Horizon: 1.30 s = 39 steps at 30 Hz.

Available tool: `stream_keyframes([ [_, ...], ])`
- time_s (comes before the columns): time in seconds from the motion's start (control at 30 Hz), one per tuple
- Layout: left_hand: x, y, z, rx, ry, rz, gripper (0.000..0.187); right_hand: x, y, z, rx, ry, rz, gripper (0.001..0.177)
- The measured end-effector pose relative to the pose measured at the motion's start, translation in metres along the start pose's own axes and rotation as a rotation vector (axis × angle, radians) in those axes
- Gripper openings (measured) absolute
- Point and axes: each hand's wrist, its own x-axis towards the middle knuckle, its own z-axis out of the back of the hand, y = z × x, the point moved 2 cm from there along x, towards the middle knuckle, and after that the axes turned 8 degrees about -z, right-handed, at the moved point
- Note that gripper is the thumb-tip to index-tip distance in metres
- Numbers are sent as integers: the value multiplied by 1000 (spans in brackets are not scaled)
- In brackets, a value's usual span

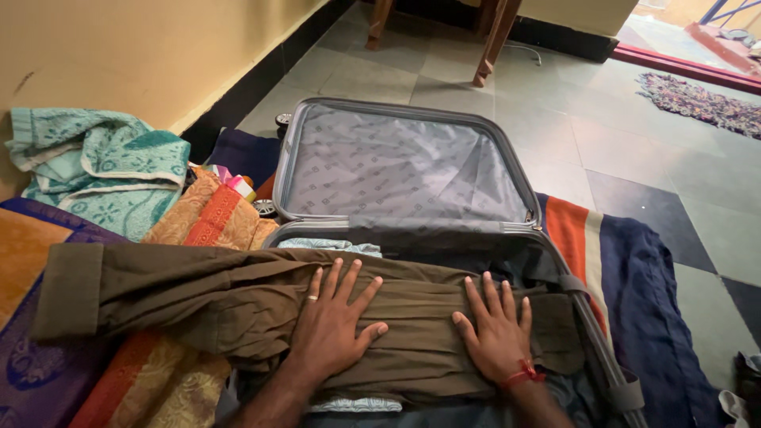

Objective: The person packs a suitcase by hand, folding and placing trousers and a shirt into the main compartment.

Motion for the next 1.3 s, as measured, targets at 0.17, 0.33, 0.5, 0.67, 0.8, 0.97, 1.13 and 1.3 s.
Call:
stream_keyframes([
  [0.17,0,-1,1,-6,9,7,74,-2,45,27,127,-89,278,67],
  [0.33,-2,-1,3,3,-19,-9,73,-15,70,13,120,97,394,68],
  [0.5,-2,-1,2,-25,2,10,74,1,0,-8,-89,-3,136,70],
  [0.67,-2,1,-2,-33,-5,7,75,3,-18,-10,98,-103,13,66],
  [0.8,8,0,7,-130,101,52,71,-6,20,7,167,-189,265,65],
  [0.97,20,8,78,-303,220,118,53,-5,35,-11,84,44,259,64],
  [1.13,-46,72,205,-55,-169,404,37,-4,31,-11,208,33,238,62],
  [1.3,-182,127,280,450,-335,485,45,-9,55,0,307,18,291,61],
])
